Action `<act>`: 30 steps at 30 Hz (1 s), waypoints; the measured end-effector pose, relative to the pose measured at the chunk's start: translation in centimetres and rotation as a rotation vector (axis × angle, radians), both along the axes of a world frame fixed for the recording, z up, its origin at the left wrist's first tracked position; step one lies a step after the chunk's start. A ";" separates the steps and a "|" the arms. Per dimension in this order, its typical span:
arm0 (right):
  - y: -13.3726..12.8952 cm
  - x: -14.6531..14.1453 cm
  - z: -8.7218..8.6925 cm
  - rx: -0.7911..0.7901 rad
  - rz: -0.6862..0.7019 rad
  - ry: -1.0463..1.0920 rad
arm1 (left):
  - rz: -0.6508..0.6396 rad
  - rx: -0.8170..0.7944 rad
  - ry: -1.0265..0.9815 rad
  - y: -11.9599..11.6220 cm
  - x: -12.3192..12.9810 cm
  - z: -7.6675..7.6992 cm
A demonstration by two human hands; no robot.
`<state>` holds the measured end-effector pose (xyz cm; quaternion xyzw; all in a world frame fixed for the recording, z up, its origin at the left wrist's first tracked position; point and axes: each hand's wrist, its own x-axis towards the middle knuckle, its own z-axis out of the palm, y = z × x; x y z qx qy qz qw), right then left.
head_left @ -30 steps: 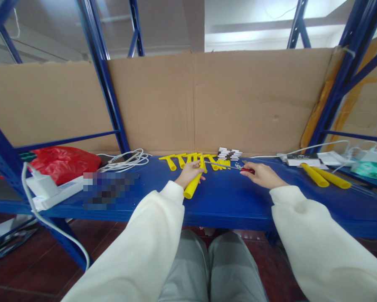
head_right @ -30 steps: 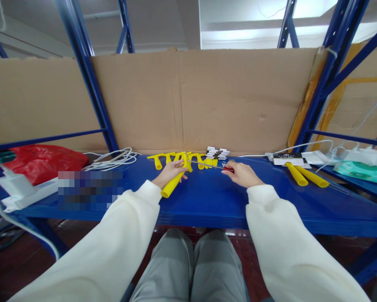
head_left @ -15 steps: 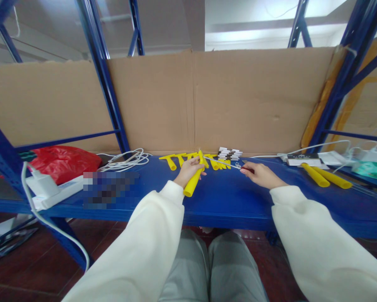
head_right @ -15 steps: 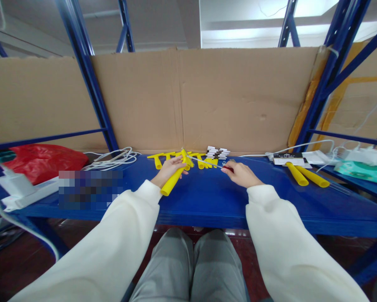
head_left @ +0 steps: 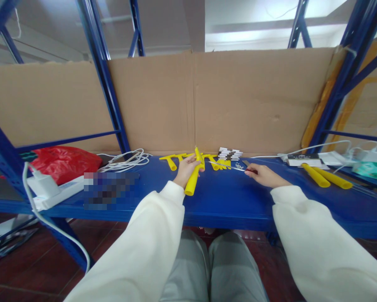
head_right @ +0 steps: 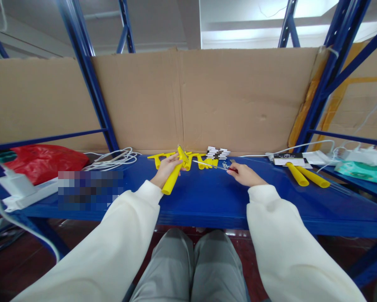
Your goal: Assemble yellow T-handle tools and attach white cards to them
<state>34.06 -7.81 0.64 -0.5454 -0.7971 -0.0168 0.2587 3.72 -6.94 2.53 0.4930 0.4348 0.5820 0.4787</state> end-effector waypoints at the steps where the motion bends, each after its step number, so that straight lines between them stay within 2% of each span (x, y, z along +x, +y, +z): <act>1: 0.1 0.1 -0.1 -0.026 -0.002 -0.008 | 0.006 0.001 -0.005 -0.1 0.0 0.1; 6: 0.5 0.4 -0.5 -0.125 -0.137 -0.096 | 0.024 -0.024 0.021 -0.2 -0.1 0.4; 15: 0.9 0.3 -0.5 -0.149 -0.253 -0.157 | 0.075 -0.030 0.102 0.8 -0.3 -0.2; 19: 0.4 0.0 -0.1 -0.169 -0.303 -0.147 | 0.069 0.100 0.292 1.2 0.0 -0.9; 24: 0.3 0.1 -0.1 -0.176 -0.349 -0.144 | 0.131 0.333 0.645 2.1 1.0 -1.5; 30: 0.5 0.3 -0.3 -0.156 -0.329 -0.158 | 0.161 0.353 0.937 3.6 2.5 -1.0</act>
